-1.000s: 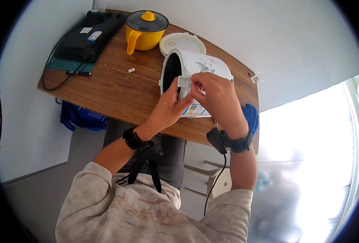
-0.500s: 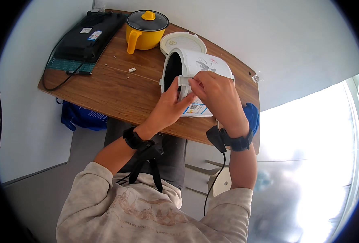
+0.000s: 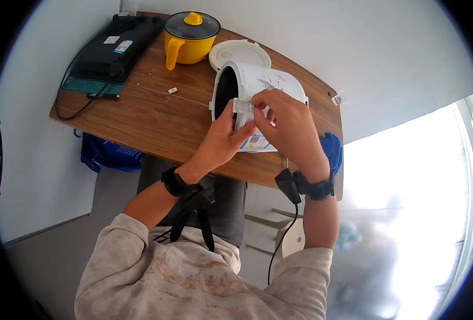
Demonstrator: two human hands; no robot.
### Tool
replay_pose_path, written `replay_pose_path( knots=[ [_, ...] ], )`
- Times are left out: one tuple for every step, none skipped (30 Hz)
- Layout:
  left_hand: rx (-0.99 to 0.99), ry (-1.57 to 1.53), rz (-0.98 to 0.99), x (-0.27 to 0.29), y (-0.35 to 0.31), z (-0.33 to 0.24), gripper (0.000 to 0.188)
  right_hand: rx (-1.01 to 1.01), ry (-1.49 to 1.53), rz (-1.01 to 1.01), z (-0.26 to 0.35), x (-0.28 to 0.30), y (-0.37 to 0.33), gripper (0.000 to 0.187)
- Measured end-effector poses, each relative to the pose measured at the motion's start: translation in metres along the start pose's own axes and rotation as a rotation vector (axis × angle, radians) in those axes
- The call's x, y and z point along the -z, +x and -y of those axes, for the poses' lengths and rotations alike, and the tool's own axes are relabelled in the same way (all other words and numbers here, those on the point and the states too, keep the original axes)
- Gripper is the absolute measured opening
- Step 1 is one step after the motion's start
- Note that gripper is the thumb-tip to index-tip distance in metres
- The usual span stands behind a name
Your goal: The person assembles a white rice cooker by attaching a small white plastic piece to the side, tightening it with a screwdriver, and then closing the lid. The person repeatedly opens and closes the lid to check the fit before leaving the cooker on the table.
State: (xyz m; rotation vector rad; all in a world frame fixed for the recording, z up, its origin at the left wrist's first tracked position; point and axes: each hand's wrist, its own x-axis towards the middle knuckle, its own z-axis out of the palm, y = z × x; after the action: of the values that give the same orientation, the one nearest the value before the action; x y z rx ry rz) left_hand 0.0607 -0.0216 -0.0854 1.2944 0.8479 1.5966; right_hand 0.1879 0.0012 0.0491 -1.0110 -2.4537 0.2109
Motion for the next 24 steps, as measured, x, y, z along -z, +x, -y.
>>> replay_pose_path(
  knots=[
    [-0.013, 0.007, -0.004, 0.0, 0.0, 0.001, 0.044, 0.029, 0.026, 0.007, -0.005, -0.003, 0.0, 0.01],
    [-0.027, 0.013, -0.008, -0.001, 0.001, 0.004, 0.044, 0.058, 0.052, 0.015, -0.008, -0.004, -0.001, 0.011],
    [-0.041, 0.019, -0.013, -0.001, 0.002, 0.004, 0.044, 0.066, 0.016, 0.011, -0.008, -0.005, 0.0, 0.01],
    [-0.04, 0.032, -0.017, -0.001, 0.003, 0.004, 0.043, 0.076, -0.02, 0.008, -0.008, -0.006, 0.0, 0.01],
    [-0.039, 0.045, -0.02, 0.0, 0.003, 0.003, 0.043, 0.085, -0.055, 0.004, -0.008, -0.007, 0.0, 0.009],
    [-0.038, 0.059, -0.022, 0.0, 0.003, 0.001, 0.043, 0.108, -0.106, 0.009, -0.006, -0.007, 0.0, 0.009],
    [-0.019, 0.074, -0.012, 0.001, 0.003, -0.001, 0.043, 0.131, -0.157, 0.015, -0.004, -0.008, 0.001, 0.009],
    [0.001, 0.089, -0.003, 0.002, 0.003, -0.004, 0.043, 0.154, -0.207, 0.02, -0.002, -0.008, 0.002, 0.009],
    [0.02, 0.103, 0.006, 0.003, 0.003, -0.006, 0.042, 0.177, -0.27, 0.027, 0.0, -0.008, 0.002, 0.01],
    [0.006, 0.075, 0.004, 0.002, 0.003, -0.004, 0.042, 0.2, -0.332, 0.034, 0.001, -0.008, 0.002, 0.012],
    [-0.007, 0.047, 0.003, 0.001, 0.003, -0.001, 0.042, 0.223, -0.395, 0.041, 0.002, -0.008, 0.002, 0.013],
    [-0.02, 0.017, 0.002, 0.0, 0.004, 0.001, 0.042, 0.237, -0.411, 0.028, 0.003, -0.009, 0.003, 0.014],
    [-0.022, 0.02, 0.0, 0.001, 0.004, 0.003, 0.042, 0.251, -0.426, 0.016, 0.004, -0.01, 0.004, 0.015],
    [-0.024, 0.023, -0.002, 0.001, 0.004, 0.005, 0.042, 0.265, -0.442, 0.004, 0.005, -0.011, 0.004, 0.015],
    [-0.028, 0.029, -0.005, 0.002, 0.004, 0.004, 0.042, 0.264, -0.459, 0.005, 0.005, -0.012, 0.005, 0.016],
    [-0.019, 0.038, -0.006, 0.002, 0.004, 0.003, 0.041, 0.263, -0.476, 0.006, 0.005, -0.013, 0.005, 0.016],
    [-0.009, 0.047, -0.008, 0.002, 0.004, 0.001, 0.041, 0.261, -0.493, 0.007, 0.004, -0.014, 0.005, 0.016],
    [0.001, 0.054, -0.007, 0.002, 0.004, 0.0, 0.041, 0.263, -0.501, 0.002, 0.003, -0.015, 0.005, 0.017],
    [-0.008, 0.055, -0.01, 0.002, 0.004, 0.003, 0.041, 0.265, -0.509, -0.003, 0.001, -0.016, 0.005, 0.017],
    [-0.016, 0.056, -0.012, 0.001, 0.004, 0.007, 0.041, 0.266, -0.517, -0.007, -0.001, -0.017, 0.004, 0.018],
    [-0.025, 0.057, -0.015, 0.001, 0.005, 0.007, 0.042, 0.248, -0.506, 0.003, -0.002, -0.017, 0.004, 0.018],
    [-0.017, 0.04, -0.014, 0.001, 0.005, 0.007, 0.042, 0.23, -0.494, 0.013, -0.003, -0.016, 0.003, 0.018],
    [-0.009, 0.022, -0.012, 0.0, 0.005, 0.007, 0.043, 0.212, -0.483, 0.023, -0.005, -0.015, 0.002, 0.018],
    [-0.002, 0.004, -0.012, 0.0, 0.005, 0.005, 0.043, 0.192, -0.453, 0.013, -0.007, -0.014, 0.001, 0.018]
  ],
)
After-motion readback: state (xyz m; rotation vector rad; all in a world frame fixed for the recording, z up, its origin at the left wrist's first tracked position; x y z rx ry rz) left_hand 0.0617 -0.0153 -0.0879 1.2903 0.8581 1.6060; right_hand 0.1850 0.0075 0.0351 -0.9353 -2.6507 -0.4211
